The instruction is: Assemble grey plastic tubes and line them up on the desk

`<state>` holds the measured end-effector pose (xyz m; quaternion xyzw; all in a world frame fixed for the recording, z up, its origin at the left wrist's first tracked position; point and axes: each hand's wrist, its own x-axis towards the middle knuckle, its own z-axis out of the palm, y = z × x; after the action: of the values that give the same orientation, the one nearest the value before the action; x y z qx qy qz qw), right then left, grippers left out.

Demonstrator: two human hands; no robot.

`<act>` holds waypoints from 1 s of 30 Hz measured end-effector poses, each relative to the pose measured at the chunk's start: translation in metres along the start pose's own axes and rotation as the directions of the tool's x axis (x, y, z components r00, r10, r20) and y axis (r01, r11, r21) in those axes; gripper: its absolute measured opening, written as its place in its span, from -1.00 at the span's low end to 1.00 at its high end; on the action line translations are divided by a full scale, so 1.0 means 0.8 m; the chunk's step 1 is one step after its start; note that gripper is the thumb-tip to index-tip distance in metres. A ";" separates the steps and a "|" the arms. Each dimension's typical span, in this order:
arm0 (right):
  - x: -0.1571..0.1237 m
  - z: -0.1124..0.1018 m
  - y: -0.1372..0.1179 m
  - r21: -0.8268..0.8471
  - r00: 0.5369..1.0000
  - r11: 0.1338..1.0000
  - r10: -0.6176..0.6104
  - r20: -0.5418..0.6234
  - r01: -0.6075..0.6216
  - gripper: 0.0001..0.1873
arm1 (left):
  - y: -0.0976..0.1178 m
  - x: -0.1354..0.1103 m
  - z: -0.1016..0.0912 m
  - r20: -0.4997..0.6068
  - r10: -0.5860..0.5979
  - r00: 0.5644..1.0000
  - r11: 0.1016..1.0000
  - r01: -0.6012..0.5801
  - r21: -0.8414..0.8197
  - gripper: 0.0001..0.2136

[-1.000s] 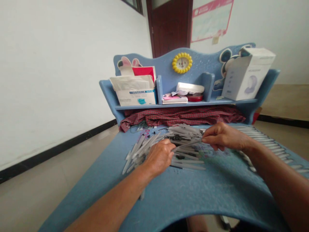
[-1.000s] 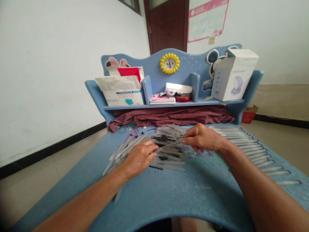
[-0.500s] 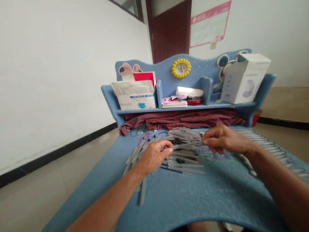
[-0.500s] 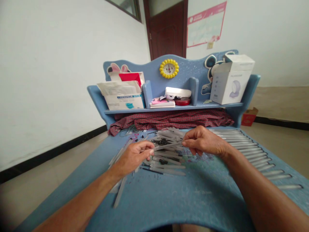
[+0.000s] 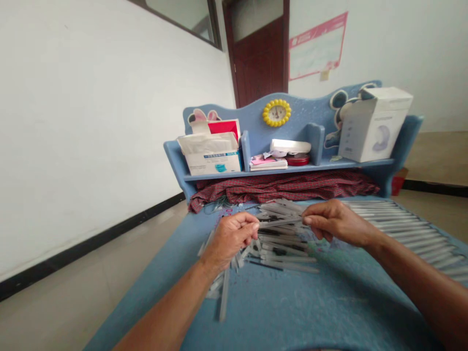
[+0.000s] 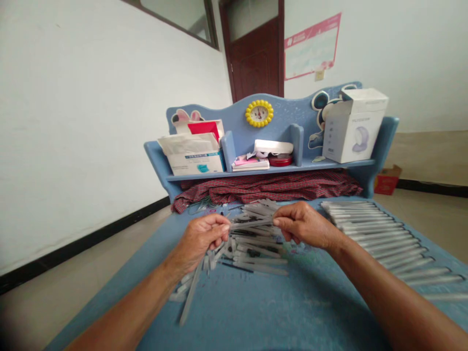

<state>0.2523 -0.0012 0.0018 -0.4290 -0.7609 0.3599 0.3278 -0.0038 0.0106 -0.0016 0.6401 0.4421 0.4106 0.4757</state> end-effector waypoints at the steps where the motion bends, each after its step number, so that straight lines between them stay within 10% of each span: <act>1: 0.000 0.000 -0.001 -0.005 1.000 1.000 -0.016 -0.018 0.016 -0.62 | 0.000 -0.001 0.002 -0.002 -0.001 1.000 1.000 0.001 -0.002 -0.83; 23: 0.028 0.026 0.018 0.167 0.992 0.984 -0.048 -0.116 0.067 -0.66 | 0.018 0.011 -0.014 -0.182 -0.087 0.979 0.993 0.070 -0.099 -0.76; 27: 0.032 0.024 0.019 -0.161 0.960 0.978 -0.168 -0.225 0.133 -0.73 | 0.014 0.022 -0.016 -0.216 -0.068 0.974 0.997 0.059 -0.046 -0.70; 30: 0.026 0.028 0.008 -0.598 0.915 0.793 -0.319 -0.245 0.116 -0.75 | 0.012 0.021 -0.009 -0.210 -0.047 0.977 0.998 0.054 0.026 -0.69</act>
<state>0.2283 0.0137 -0.0115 -0.4699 -0.8113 -0.0036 0.3477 -0.0046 0.0272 0.0112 0.5893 0.5122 0.4566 0.4265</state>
